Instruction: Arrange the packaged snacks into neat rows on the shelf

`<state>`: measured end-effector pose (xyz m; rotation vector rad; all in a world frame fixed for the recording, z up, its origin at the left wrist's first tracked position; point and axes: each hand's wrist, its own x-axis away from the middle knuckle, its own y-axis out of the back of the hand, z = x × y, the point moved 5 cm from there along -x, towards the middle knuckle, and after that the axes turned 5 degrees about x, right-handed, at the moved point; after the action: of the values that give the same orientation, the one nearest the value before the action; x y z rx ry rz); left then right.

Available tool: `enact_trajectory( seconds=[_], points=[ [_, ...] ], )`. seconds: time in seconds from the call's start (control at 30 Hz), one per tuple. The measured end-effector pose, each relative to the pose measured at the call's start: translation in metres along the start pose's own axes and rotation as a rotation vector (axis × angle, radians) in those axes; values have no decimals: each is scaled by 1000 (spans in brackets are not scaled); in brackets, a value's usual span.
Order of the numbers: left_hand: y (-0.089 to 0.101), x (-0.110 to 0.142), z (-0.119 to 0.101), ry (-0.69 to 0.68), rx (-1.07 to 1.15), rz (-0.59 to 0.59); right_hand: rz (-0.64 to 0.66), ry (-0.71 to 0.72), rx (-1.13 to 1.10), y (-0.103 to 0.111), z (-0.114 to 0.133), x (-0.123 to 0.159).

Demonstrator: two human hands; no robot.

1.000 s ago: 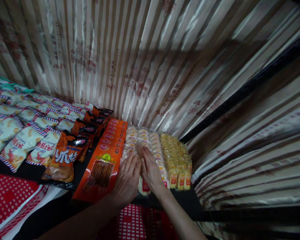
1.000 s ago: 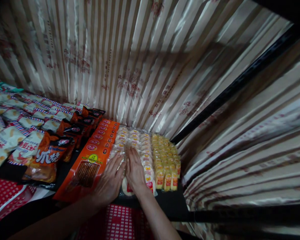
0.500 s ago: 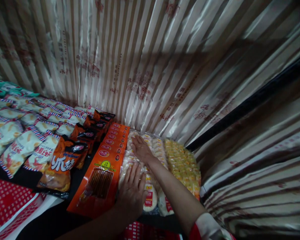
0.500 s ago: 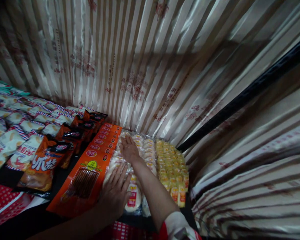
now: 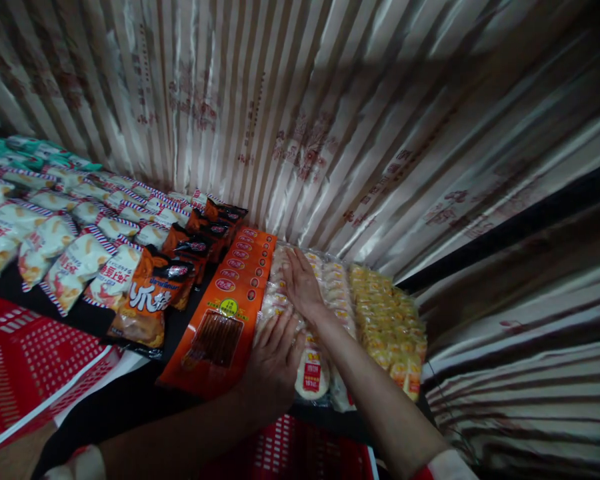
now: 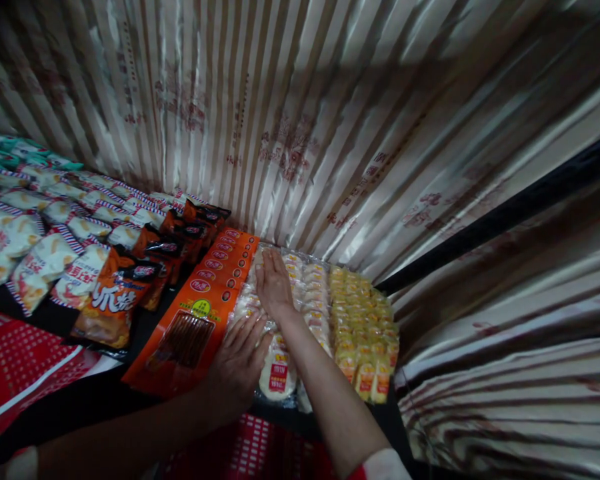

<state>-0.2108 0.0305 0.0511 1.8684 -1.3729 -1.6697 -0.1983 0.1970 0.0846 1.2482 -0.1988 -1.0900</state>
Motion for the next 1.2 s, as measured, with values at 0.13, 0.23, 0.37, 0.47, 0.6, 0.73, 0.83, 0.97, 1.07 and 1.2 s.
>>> enact_trajectory(
  seconds=[0.13,0.23,0.37,0.47,0.6,0.73,0.83,0.97,1.07,1.2],
  points=[
    [28,5,30,68,50,-99,-121,-183,-218,30,37,47],
    [48,3,72,244,71,-157,-135,-193,-305,23,71,103],
    [58,-4,113,352,47,-150,-143,-115,-251,-13,107,166],
    [52,-7,124,347,2,-39,-48,-74,-233,-41,122,185],
    [41,-7,130,295,-26,61,-76,-86,-200,-52,126,178],
    [34,-6,134,244,-27,108,-124,-105,-149,-58,126,168],
    [30,-6,135,219,-38,113,-137,-126,-121,-67,127,169],
    [25,-4,134,208,-62,113,-139,-135,-108,-76,126,173],
    [22,-3,134,206,-70,126,-144,-149,-103,-78,126,173],
    [20,-3,135,210,-87,148,-156,-190,-72,-76,126,172]
  ],
)
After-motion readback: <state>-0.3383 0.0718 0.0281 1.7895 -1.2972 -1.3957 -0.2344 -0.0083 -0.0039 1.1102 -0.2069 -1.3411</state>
